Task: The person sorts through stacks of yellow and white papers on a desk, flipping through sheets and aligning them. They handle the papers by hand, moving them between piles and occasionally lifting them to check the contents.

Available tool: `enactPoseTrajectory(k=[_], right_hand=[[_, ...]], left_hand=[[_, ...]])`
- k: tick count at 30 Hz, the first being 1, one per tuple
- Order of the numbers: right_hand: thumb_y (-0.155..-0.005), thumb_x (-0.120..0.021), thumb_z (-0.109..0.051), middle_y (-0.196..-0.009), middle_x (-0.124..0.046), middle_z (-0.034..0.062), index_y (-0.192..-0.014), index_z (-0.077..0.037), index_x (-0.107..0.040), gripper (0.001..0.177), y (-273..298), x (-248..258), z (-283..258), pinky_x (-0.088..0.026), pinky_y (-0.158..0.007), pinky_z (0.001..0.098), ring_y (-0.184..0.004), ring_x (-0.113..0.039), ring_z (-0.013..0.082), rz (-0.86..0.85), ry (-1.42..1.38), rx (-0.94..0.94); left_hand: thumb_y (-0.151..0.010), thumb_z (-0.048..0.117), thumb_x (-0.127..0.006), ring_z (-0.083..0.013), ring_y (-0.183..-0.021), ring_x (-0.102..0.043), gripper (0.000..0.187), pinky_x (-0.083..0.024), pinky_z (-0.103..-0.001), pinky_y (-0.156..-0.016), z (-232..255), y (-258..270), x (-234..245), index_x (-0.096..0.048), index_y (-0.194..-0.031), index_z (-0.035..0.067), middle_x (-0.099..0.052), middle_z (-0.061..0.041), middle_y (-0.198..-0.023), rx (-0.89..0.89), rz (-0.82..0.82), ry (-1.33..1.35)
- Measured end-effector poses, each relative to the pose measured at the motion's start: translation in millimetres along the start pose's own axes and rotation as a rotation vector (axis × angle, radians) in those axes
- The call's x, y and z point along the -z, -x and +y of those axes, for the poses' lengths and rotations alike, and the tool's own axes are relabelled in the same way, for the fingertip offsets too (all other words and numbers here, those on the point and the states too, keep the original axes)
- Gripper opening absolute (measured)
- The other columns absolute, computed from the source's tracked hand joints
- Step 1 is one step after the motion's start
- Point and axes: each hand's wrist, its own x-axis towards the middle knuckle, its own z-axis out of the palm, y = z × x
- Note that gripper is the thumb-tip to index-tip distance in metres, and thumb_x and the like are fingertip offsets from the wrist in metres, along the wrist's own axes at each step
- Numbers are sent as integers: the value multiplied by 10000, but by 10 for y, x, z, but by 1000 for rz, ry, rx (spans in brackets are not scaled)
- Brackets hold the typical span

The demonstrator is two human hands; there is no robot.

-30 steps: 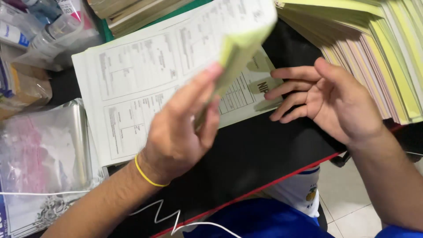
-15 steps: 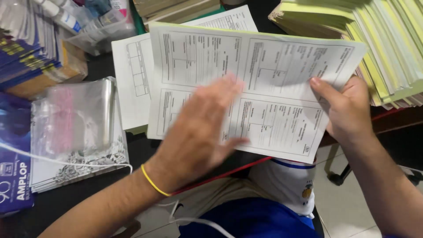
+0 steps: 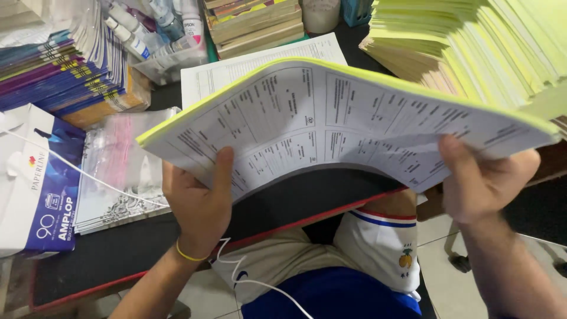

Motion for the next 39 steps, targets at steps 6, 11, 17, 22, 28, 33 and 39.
enactPoseTrajectory(k=[6, 11, 17, 22, 28, 33, 39], right_hand=[[-1036, -618, -33, -1183, -549, 209, -1209, 58, -461, 251, 39, -225, -363, -471, -1009, 457, -1127, -556, 334, -19, 119, -52], [-1116, -552, -35, -1403, -512, 203, -1466, 27, -354, 406, 78, -323, -409, -427, -1203, 428, -1345, -516, 310, -3, -35, -196], [-1092, -622, -126, -1246, -620, 131, -1275, 12, -538, 245, 164, -284, -222, -487, -1082, 369, -1191, -595, 231, 61, -34, -245], [-1071, -633, -46, -1212, -624, 124, -1252, 8, -531, 215, 167, -275, -158, -498, -1050, 360, -1161, -604, 231, 77, -43, -244], [-1115, -654, -135, -1111, -632, 96, -1183, -21, -548, 169, 142, -192, -145, -499, -978, 327, -1037, -606, 194, 95, -63, -235], [-1123, -626, -116, -1239, -652, 179, -1261, 67, -583, 233, 90, -165, -408, -546, -981, 372, -1166, -651, 280, -78, 75, -296], [-1106, -645, -77, -1195, -653, 127, -1233, 23, -563, 181, 207, -140, -286, -522, -959, 326, -1125, -631, 207, -45, 43, -398]], left_hand=[[-888, 93, -787, -289, -1166, -587, 418, -552, -377, -1000, -56, 68, 5, -551, -1204, -46, -427, -153, -1209, -39, -90, 139], [-972, 202, -691, -331, -1222, -522, 424, -446, -431, -1080, -55, 80, -2, -544, -1314, -2, -454, -184, -1258, -44, -113, 16], [-984, 156, -709, -221, -1086, -671, 309, -579, -335, -948, -202, 165, -67, -595, -1194, -40, -690, -162, -1165, 79, -45, 190], [-988, 214, -691, -270, -1165, -647, 398, -556, -372, -990, -186, 158, -55, -574, -1282, -28, -647, -164, -1230, 83, -59, 109], [-899, 31, -801, -246, -1047, -716, 264, -630, -368, -950, -199, 122, -7, -651, -1100, -51, -729, -183, -1120, 136, 116, 283], [-977, 132, -727, -245, -1109, -679, 301, -575, -355, -971, -242, 202, -25, -597, -1194, -32, -703, -173, -1165, 102, 63, 246], [-1033, 204, -646, -198, -1143, -635, 316, -546, -332, -1013, -211, 158, -49, -558, -1261, 3, -666, -123, -1217, 118, 24, 284]])
